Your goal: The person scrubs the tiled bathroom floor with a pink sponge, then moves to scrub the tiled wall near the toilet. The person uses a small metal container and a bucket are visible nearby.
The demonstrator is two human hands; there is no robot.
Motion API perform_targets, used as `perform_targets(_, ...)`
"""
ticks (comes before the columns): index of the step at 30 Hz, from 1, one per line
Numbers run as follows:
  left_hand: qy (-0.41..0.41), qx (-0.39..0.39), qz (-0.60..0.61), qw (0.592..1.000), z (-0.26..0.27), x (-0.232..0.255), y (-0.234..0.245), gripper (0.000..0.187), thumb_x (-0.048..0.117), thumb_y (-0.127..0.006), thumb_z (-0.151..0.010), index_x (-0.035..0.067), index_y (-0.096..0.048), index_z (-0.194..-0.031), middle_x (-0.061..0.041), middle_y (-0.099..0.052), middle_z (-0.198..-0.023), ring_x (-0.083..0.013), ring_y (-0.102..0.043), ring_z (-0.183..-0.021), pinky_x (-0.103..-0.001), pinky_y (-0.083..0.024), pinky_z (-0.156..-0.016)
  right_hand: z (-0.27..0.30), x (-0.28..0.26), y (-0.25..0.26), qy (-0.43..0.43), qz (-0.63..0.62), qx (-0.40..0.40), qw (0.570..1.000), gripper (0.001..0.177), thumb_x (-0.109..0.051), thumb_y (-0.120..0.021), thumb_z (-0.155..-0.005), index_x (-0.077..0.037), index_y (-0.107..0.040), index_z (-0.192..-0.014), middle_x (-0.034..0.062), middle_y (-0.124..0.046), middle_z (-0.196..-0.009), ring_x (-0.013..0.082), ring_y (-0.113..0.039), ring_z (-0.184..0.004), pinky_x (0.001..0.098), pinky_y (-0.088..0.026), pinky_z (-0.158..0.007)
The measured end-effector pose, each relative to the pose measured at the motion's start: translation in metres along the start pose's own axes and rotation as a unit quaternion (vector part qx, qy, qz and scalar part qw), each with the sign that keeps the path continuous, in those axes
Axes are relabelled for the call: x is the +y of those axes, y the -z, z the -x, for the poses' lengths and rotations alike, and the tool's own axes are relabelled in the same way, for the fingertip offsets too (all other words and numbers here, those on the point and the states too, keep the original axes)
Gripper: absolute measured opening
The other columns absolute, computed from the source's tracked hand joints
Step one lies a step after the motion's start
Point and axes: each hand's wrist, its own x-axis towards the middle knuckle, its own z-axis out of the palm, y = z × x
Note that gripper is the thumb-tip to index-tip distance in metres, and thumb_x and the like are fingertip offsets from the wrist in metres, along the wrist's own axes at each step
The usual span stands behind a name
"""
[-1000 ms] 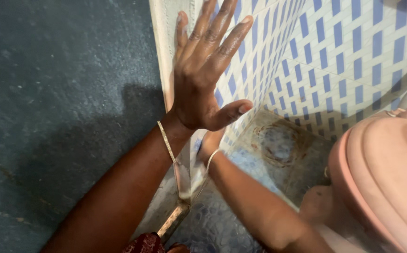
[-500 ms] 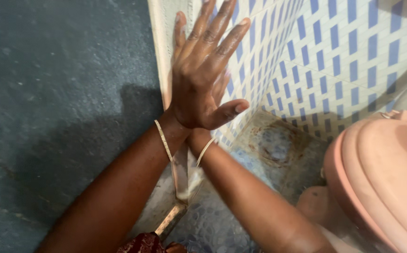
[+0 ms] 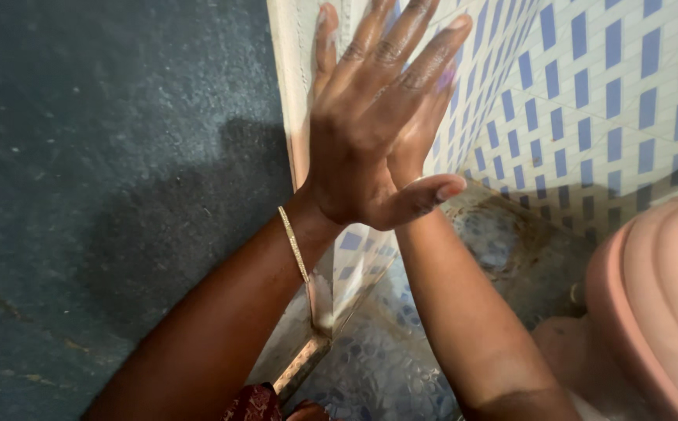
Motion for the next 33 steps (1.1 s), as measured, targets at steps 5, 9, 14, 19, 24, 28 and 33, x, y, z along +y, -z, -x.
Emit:
perform_targets(5, 0.002, -0.003, -0.005, 1.000, -0.004, 0.001, 0.002, 0.094, 0.085, -0.035, -0.091, 0.023, -0.050, -0.160, -0.006, -0.045, -0.165, -0.0314, -0.033, -0.155, -0.054, -0.003, -0.129, 0.045, 0.021, -0.001, -0.017, 0.040, -0.012, 0.999, 0.064, -0.046, -0.032, -0.107, -0.006, -0.027, -0.157, 0.0140, -0.030, -0.159, 0.0258, -0.032, -0.144, 0.0414, -0.028, -0.120)
perform_targets(9, 0.003, 0.009, 0.005, 1.000, -0.005, 0.004, 0.000, 0.092, 0.085, -0.035, -0.091, 0.024, -0.051, -0.159, -0.004, -0.043, -0.166, -0.0312, -0.030, -0.156, -0.055, -0.001, -0.129, 0.079, 0.016, -0.010, -0.036, 0.064, -0.023, 0.997, 0.064, -0.046, -0.032, -0.108, -0.006, -0.025, -0.158, 0.0142, -0.028, -0.160, 0.0259, -0.030, -0.146, 0.0414, -0.027, -0.121)
perform_targets(14, 0.016, 0.007, 0.026, 0.999, -0.004, 0.005, -0.001, 0.090, 0.084, -0.032, -0.092, 0.024, -0.051, -0.155, -0.004, -0.043, -0.167, -0.0315, -0.029, -0.157, -0.057, -0.002, -0.130, 0.095, -0.014, -0.026, -0.025, 0.054, -0.049, 0.997, 0.065, -0.047, -0.031, -0.109, -0.006, -0.023, -0.159, 0.0145, -0.025, -0.162, 0.0260, -0.027, -0.148, 0.0413, -0.025, -0.123)
perform_targets(19, 0.016, 0.001, 0.041, 0.999, -0.004, 0.002, -0.004, 0.090, 0.084, -0.029, -0.092, 0.024, -0.048, -0.156, -0.005, -0.046, -0.166, -0.0282, -0.032, -0.157, -0.058, -0.004, -0.130, 0.053, -0.036, -0.013, 0.051, 0.031, -0.060, 0.996, 0.065, -0.047, -0.031, -0.110, -0.006, -0.022, -0.160, 0.0148, -0.023, -0.164, 0.0261, -0.025, -0.150, 0.0413, -0.023, -0.125)
perform_targets(24, 0.008, 0.010, 0.026, 1.000, 0.001, 0.002, 0.000, 0.087, 0.082, -0.040, -0.092, 0.028, -0.044, -0.160, -0.005, -0.039, -0.168, -0.0277, -0.024, -0.159, -0.056, -0.003, -0.131, 0.002, -0.043, -0.012, 0.084, 0.028, -0.050, 0.995, 0.065, -0.047, -0.030, -0.111, -0.006, -0.020, -0.161, 0.0151, -0.020, -0.165, 0.0262, -0.022, -0.151, 0.0413, -0.022, -0.127)
perform_targets(28, 0.017, 0.031, 0.066, 0.997, 0.000, 0.000, -0.001, 0.089, 0.083, -0.042, -0.093, 0.025, -0.037, -0.161, -0.013, -0.027, -0.168, -0.0338, -0.015, -0.159, -0.056, -0.009, -0.133, -0.027, -0.032, -0.012, 0.098, 0.037, -0.034, 0.994, 0.066, -0.047, -0.030, -0.112, -0.006, -0.018, -0.162, 0.0153, -0.018, -0.167, 0.0263, -0.020, -0.153, 0.0413, -0.021, -0.128)
perform_targets(33, 0.015, 0.039, 0.076, 0.996, 0.001, -0.003, -0.006, 0.089, 0.084, -0.042, -0.093, 0.029, -0.031, -0.162, -0.011, -0.023, -0.169, -0.0331, -0.014, -0.160, -0.054, -0.010, -0.134, -0.025, -0.002, -0.005, 0.058, 0.055, 0.000, 0.997, 0.066, -0.048, -0.030, -0.113, -0.006, -0.016, -0.163, 0.0156, -0.016, -0.168, 0.0265, -0.017, -0.155, 0.0412, -0.019, -0.130)
